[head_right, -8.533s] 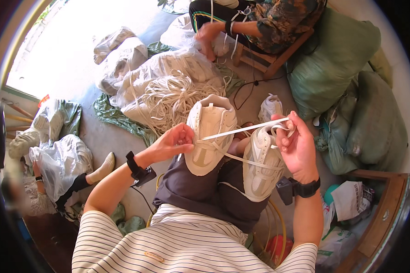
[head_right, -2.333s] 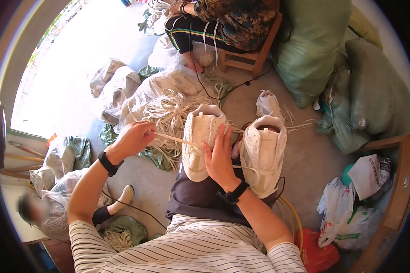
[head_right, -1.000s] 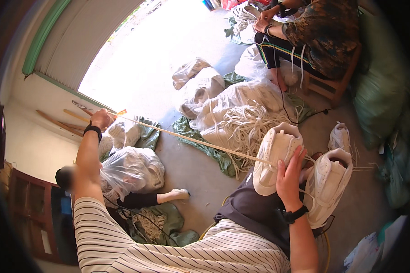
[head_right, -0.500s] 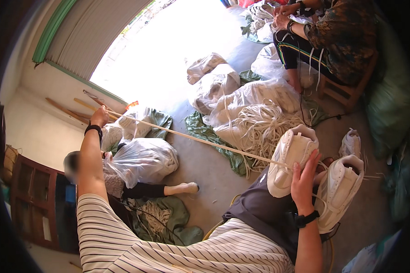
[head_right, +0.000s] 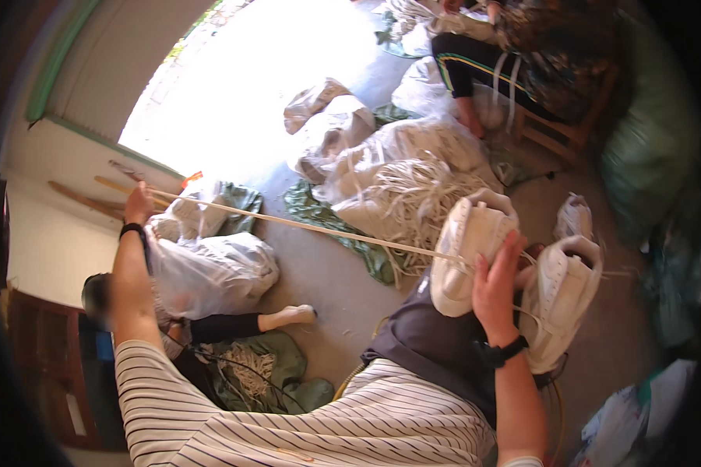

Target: Insert and thread laces into a pair of white athletic shoes.

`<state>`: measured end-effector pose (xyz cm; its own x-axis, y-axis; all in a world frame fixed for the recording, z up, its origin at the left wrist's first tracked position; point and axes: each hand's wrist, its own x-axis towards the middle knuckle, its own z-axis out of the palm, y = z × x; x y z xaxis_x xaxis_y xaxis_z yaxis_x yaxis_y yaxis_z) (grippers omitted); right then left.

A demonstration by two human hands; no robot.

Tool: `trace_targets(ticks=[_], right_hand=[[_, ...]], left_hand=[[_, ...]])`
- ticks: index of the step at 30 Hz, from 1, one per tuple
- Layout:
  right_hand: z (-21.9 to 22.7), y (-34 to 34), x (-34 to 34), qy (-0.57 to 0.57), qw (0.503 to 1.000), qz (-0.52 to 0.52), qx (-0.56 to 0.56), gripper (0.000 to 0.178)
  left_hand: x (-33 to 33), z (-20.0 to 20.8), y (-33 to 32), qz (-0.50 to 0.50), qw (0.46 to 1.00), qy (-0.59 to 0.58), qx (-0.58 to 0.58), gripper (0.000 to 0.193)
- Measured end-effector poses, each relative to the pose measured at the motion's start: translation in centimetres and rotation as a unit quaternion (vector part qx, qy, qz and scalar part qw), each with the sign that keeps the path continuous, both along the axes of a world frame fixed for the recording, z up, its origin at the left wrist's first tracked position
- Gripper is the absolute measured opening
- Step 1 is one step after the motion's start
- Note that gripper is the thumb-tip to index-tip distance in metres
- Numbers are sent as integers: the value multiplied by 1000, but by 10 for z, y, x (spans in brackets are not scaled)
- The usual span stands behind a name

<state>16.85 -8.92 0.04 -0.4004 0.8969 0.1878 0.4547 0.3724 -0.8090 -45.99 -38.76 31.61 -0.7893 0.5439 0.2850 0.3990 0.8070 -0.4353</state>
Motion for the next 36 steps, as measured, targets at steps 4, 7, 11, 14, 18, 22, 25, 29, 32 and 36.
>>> trace_targets(ticks=[4, 7, 11, 14, 18, 22, 25, 29, 32, 36], right_hand=[[-6, 14, -9, 19, 996, 0, 89, 70], [4, 22, -4, 12, 994, 33, 104, 58], [-1, 29, -1, -20, 986, 92, 138, 30], [2, 30, 2, -3, 988, 93, 123, 17], [18, 29, 8, 5, 986, 129, 103, 14], [67, 16, 18, 37, 980, 180, 76, 13], [117, -1, 24, 142, 943, 301, 31, 12], [156, -31, 23, 240, 892, 384, -15, 18], [166, -43, 20, 277, 877, 393, -8, 15], [176, -38, 10, 272, 871, 409, -17, 18]], left_hand=[[-36, -30, -13, -57, 993, 69, 77, 39], [-43, -40, 11, -51, 990, 50, 120, 38], [-63, -39, 28, -159, 949, 175, 208, 31], [-43, -38, 60, -132, 947, 156, 250, 29], [-34, -50, 85, -155, 932, 150, 290, 29], [3, -107, 138, -251, 909, 102, 315, 25], [106, -170, 202, -356, 831, -164, 395, 17], [282, -240, 253, -389, 726, -400, 401, 15], [381, -261, 265, -429, 704, -480, 300, 6], [435, -297, 275, -381, 690, -531, 312, 11]])
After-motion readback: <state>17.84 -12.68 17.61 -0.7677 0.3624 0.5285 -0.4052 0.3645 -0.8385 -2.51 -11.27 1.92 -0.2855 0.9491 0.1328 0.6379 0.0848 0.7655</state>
